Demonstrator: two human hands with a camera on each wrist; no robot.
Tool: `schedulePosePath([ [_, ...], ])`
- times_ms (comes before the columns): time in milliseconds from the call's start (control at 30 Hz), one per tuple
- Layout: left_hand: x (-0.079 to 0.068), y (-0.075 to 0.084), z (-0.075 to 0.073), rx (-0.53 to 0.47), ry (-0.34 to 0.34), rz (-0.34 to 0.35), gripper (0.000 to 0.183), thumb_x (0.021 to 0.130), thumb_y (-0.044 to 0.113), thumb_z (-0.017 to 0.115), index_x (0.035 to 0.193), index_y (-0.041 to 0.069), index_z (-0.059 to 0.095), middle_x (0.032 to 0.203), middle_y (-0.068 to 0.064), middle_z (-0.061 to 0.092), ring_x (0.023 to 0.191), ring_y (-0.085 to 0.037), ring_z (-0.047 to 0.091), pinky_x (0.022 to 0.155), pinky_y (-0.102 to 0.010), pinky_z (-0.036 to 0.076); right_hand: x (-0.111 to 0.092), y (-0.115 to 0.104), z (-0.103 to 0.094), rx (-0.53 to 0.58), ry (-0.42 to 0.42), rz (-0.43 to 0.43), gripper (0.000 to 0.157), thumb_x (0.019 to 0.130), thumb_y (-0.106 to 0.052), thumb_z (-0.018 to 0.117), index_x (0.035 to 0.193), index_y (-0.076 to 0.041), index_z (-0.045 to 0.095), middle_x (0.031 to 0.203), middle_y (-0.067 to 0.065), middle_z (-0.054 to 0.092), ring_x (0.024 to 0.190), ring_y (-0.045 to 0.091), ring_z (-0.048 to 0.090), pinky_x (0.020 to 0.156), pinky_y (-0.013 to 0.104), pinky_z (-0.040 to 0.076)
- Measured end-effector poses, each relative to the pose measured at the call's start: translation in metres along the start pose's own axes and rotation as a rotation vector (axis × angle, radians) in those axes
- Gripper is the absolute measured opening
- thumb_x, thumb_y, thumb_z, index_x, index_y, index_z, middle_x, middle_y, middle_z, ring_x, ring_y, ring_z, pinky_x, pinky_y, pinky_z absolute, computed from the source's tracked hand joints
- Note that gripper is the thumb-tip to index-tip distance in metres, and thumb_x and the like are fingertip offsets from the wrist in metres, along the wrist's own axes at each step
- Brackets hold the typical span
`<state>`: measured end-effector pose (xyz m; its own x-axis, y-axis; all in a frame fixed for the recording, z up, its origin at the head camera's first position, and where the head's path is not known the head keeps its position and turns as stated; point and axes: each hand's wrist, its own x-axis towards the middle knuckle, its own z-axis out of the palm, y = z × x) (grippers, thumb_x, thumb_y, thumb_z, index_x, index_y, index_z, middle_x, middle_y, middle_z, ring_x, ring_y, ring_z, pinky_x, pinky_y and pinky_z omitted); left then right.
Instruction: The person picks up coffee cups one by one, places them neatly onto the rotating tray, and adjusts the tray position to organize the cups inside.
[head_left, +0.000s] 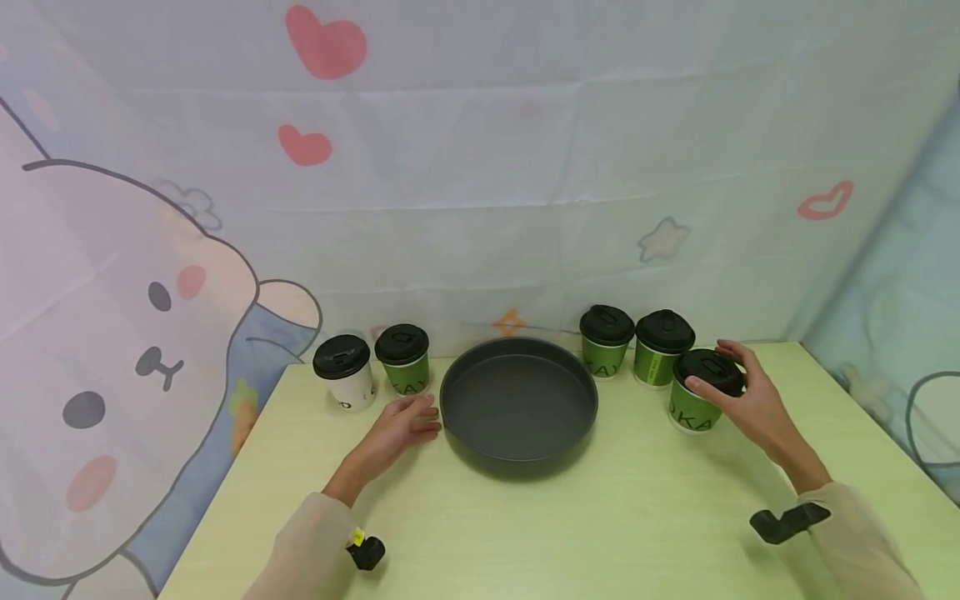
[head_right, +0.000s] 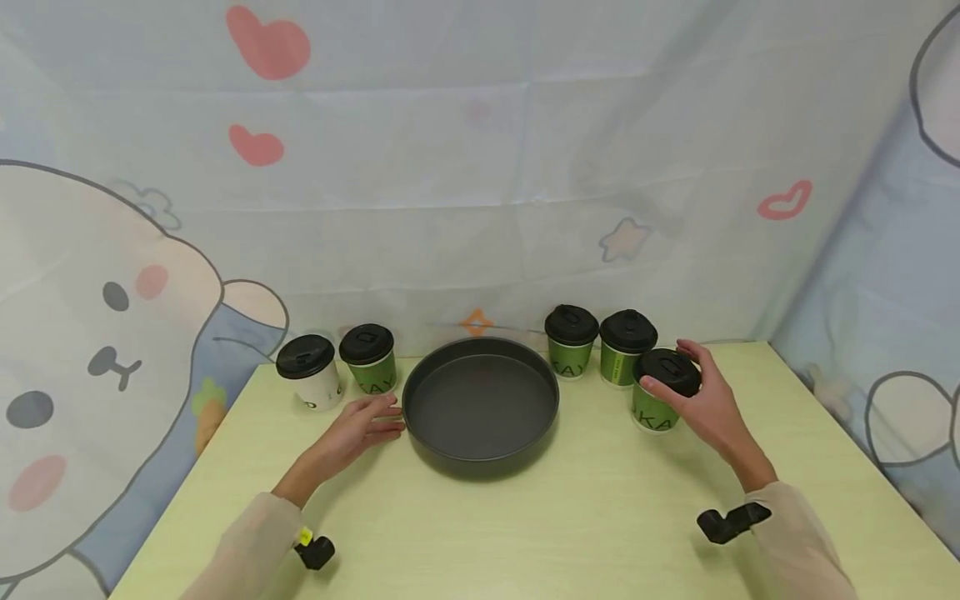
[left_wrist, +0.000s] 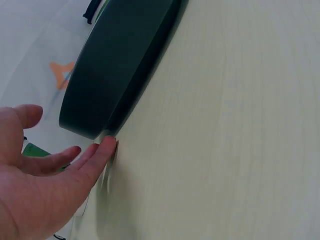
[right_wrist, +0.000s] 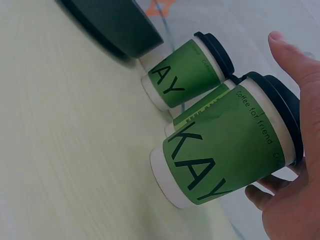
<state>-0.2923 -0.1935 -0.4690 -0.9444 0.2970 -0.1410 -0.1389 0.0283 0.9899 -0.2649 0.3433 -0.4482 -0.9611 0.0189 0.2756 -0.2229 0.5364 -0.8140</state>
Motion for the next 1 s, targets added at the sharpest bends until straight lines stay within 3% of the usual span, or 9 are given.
schedulePosePath([
  [167, 0.001, -0.002, 0.003, -0.029, 0.023, -0.034, 0.059, 0.112, 0.024, 0.046, 0.151, -0.017, 0.029, 0.142, -0.036, 0.048, 0.118, -0.033, 0.064, 0.106, -0.041, 0.053, -0.001, 0.003, 0.003, 0.013, -0.006, 0.014, 0.093, 0.097, -0.037, 0.074, 0.165, -0.008, 0.017, 0.162, 0.026, 0.027, 0.143, 0.052, 0.029, 0.108, 0.075, 0.030],
  [333, 0.002, -0.003, 0.004, -0.050, -0.014, -0.053, 0.055, 0.112, 0.025, 0.048, 0.142, -0.020, 0.042, 0.122, -0.027, 0.064, 0.106, -0.026, 0.070, 0.100, -0.040, 0.056, -0.003, 0.004, 0.003, 0.014, -0.028, 0.036, 0.095, 0.097, -0.038, 0.074, 0.166, -0.010, 0.014, 0.161, 0.028, 0.026, 0.141, 0.052, 0.030, 0.104, 0.072, 0.034],
  [667, 0.009, -0.008, 0.009, -0.063, -0.008, -0.083, 0.052, 0.110, 0.028, 0.051, 0.133, -0.018, 0.052, 0.107, -0.018, 0.066, 0.094, -0.020, 0.070, 0.095, -0.039, 0.059, -0.003, 0.009, 0.006, -0.004, -0.039, 0.056, 0.095, 0.097, -0.038, 0.075, 0.166, -0.013, 0.015, 0.159, 0.029, 0.029, 0.138, 0.049, 0.036, 0.095, 0.055, 0.043],
  [867, 0.010, -0.010, 0.010, -0.066, -0.013, -0.084, 0.052, 0.109, 0.029, 0.052, 0.131, -0.018, 0.053, 0.105, -0.016, 0.065, 0.094, -0.020, 0.069, 0.093, -0.036, 0.060, -0.005, 0.012, 0.007, -0.005, -0.021, 0.045, 0.092, 0.097, -0.036, 0.075, 0.165, -0.011, 0.018, 0.157, 0.026, 0.033, 0.135, 0.044, 0.040, 0.087, 0.027, 0.043],
  [1000, 0.011, -0.008, 0.010, -0.064, -0.016, -0.084, 0.052, 0.109, 0.030, 0.053, 0.131, -0.017, 0.053, 0.106, -0.017, 0.064, 0.094, -0.020, 0.069, 0.094, -0.037, 0.060, -0.004, 0.011, 0.007, 0.012, -0.014, 0.042, 0.090, 0.097, -0.035, 0.075, 0.164, -0.011, 0.019, 0.156, 0.024, 0.035, 0.135, 0.043, 0.040, 0.085, 0.022, 0.042],
])
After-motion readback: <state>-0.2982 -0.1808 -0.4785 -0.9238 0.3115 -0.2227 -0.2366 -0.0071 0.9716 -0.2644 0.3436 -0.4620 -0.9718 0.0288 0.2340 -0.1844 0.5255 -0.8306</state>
